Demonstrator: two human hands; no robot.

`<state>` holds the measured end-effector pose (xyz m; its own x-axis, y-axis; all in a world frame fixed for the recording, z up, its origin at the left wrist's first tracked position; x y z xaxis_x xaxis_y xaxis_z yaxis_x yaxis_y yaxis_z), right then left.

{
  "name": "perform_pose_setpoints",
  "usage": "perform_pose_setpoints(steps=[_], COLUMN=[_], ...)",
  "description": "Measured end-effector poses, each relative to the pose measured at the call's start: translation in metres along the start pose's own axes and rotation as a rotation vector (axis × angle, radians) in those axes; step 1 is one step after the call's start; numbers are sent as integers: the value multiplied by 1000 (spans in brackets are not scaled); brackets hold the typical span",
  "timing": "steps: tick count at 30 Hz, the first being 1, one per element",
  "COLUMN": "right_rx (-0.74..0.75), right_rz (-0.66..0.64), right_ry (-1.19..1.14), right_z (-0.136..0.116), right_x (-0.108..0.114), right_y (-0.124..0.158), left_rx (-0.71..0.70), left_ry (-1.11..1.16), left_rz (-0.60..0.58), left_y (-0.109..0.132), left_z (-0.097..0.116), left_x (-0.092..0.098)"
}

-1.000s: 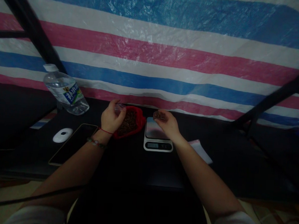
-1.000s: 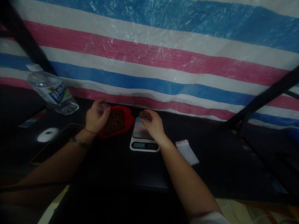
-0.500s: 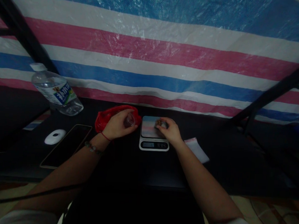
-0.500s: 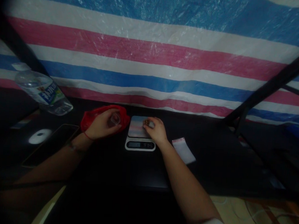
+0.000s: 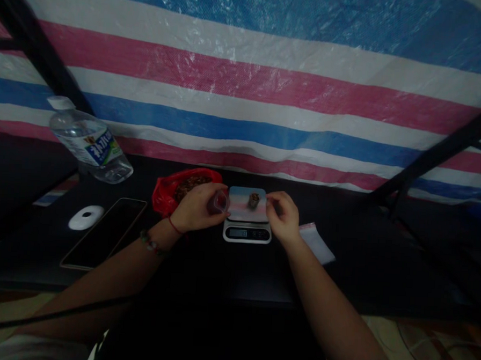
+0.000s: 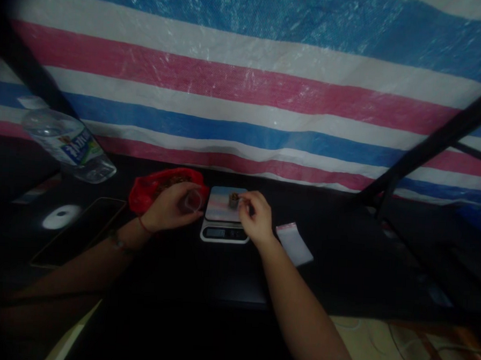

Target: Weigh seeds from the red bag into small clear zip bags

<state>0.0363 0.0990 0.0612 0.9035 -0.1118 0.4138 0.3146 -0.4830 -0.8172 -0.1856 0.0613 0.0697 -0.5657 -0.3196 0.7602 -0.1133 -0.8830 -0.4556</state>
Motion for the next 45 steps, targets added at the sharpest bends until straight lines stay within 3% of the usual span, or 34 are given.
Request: perform_pose_setpoints(steps=[3,7,11,17,24,27,30,33,36,41,45], right_rx=[111,115,44,1,-18,-77,-86,-49,-19,-16,-104], right_rz=[-182,-354,-323,-314,-193,-192,-213,-198,-181,-181,-158], right_ry=[-120,-194,-166,-145,-108,-105,-123,-115,-127,-138,-177], right_z=[-25,-39,-36,-28,-13,-5,-3,-5,-7,-6,-1], right_x=[-20,-41,-44,-47,-34,-33,-34,-32,-30,-28,-29], right_y=[1,6,7,8,6,9,12,10,8,6,9], left_rx=[-90,-171,-220,-214,-170,-120,69,271,373,396,390], left_ry=[-59,-126,-154,-167,-91,205,637,855,875,879,892], left_rz=[-44,-93,-75,-27,-30,-55,-90,-122,-70,-15,-105], left_y=[4,10,14,14,7,3,-1,-3,-4,-6,-5], left_z=[14,32,45,48,23,4,-18,-30,-34,-35,-34], left_x=[-8,-17,-21,-26,-21,-18,-19,-26,-26,-25,-31])
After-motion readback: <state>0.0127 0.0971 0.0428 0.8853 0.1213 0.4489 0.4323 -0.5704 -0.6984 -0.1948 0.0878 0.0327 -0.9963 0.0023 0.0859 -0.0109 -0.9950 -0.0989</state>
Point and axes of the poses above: each hand's wrist, its own y-axis away from the middle knuckle, its own x-axis out of the back of the hand, z = x × y, the point moved 6 cm from there along -y, towards the middle knuckle, and after that the axes turned 13 degrees about x, right-handed, at the moved point
